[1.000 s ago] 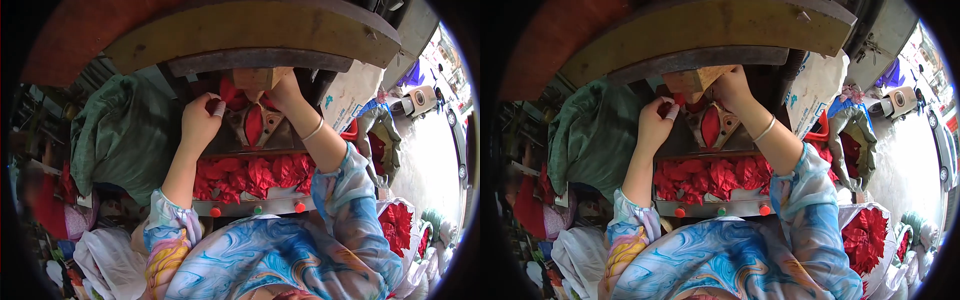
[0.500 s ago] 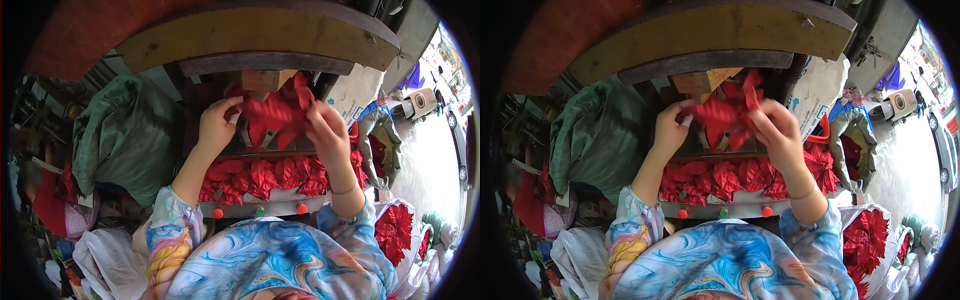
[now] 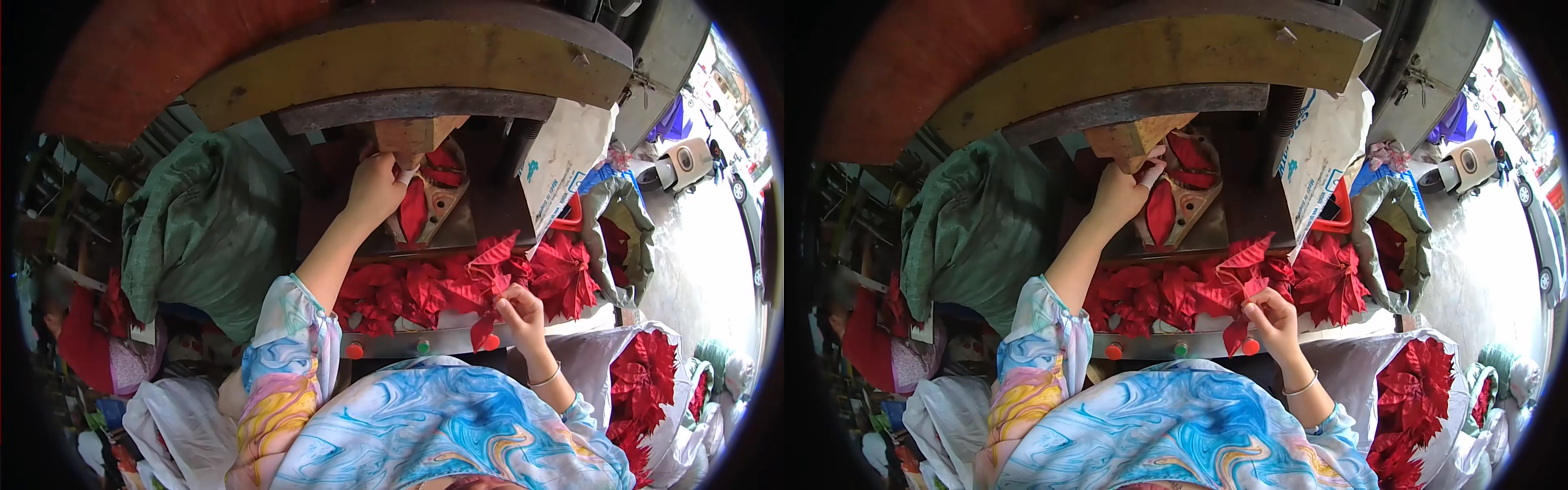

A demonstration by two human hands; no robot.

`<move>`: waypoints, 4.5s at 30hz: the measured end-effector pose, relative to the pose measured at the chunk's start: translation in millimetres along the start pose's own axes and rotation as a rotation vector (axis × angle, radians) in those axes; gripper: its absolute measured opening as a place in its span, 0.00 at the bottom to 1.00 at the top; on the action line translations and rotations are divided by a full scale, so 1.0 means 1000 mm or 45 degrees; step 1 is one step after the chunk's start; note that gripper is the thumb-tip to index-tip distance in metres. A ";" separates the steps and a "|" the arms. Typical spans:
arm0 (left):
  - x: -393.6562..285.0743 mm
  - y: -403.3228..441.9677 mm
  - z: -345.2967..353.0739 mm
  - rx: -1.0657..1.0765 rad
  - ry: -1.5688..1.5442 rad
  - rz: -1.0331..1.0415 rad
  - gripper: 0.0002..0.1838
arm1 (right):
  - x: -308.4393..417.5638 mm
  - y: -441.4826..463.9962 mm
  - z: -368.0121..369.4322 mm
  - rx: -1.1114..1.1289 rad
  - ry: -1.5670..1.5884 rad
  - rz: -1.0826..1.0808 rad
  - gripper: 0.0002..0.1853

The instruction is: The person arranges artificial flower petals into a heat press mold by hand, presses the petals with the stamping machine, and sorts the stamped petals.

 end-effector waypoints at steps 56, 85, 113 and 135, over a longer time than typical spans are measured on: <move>-0.070 -0.193 0.023 0.328 -1.210 -0.771 0.12 | 0.000 0.004 0.101 0.578 -0.181 0.096 0.08; 0.071 -0.304 -0.084 0.447 -0.488 -1.218 0.08 | 0.090 0.024 -0.134 -0.545 -1.134 -0.545 0.09; 0.001 -0.210 0.026 0.041 0.037 -0.518 0.16 | -0.036 0.008 0.099 0.378 -1.133 -0.450 0.10; 0.026 -0.204 0.068 0.295 -0.589 -0.960 0.16 | -0.096 0.075 0.066 -0.004 -0.361 -0.009 0.10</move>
Point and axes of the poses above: each hand's wrist, its own y-axis towards the middle knuckle, its own z-axis out of the palm, x = y × z, the point moved 10 cm from there along y, towards the middle knuckle, and after that the axes turned 7 degrees about -z, right-handed, at the moved point
